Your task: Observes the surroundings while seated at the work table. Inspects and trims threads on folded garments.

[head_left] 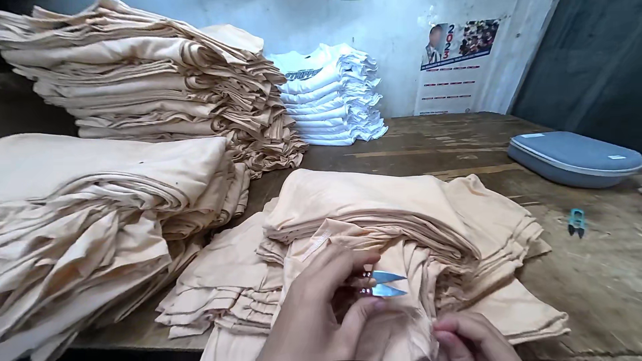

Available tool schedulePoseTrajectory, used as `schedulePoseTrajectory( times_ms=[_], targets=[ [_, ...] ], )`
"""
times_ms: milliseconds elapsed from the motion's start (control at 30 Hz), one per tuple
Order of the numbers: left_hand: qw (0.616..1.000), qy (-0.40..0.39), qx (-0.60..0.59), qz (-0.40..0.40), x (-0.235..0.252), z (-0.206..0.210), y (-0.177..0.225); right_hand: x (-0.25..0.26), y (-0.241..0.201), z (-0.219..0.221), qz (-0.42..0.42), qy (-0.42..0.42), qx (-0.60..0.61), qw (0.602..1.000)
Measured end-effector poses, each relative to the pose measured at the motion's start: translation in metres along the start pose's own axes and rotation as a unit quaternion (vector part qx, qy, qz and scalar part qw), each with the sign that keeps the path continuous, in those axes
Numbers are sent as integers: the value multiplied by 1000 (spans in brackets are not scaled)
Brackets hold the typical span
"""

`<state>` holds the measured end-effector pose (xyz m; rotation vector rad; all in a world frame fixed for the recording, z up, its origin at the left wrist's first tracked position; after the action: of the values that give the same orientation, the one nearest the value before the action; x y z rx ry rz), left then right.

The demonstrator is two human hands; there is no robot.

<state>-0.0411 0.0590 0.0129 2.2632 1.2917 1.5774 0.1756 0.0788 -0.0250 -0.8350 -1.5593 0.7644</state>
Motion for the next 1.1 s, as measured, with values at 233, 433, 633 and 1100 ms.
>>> schedulePoseTrajectory(
  times_ms=[233,433,633,1100],
  targets=[
    [934,-17,273,231,-1,15,47,-2,-9,6,18,-42,72,996],
    [937,14,293,191,1,8,41,3,-16,5,-3,0,-199,980],
    [937,17,293,191,-3,1,35,9,-8,22,-1,64,-218,974],
    [920,-25,306,242,-9,10,41,-5,-14,5,-26,64,-128,989]
  ],
)
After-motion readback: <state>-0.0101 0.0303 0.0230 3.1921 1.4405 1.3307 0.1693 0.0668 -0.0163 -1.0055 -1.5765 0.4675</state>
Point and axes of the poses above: each hand's wrist, its own x-axis towards the middle knuckle, its own z-axis out of the palm, y = z × x, the point moved 6 cm from there along x, towards the middle knuckle, and after that the axes turned 12 degrees about z, right-handed, at the moved point
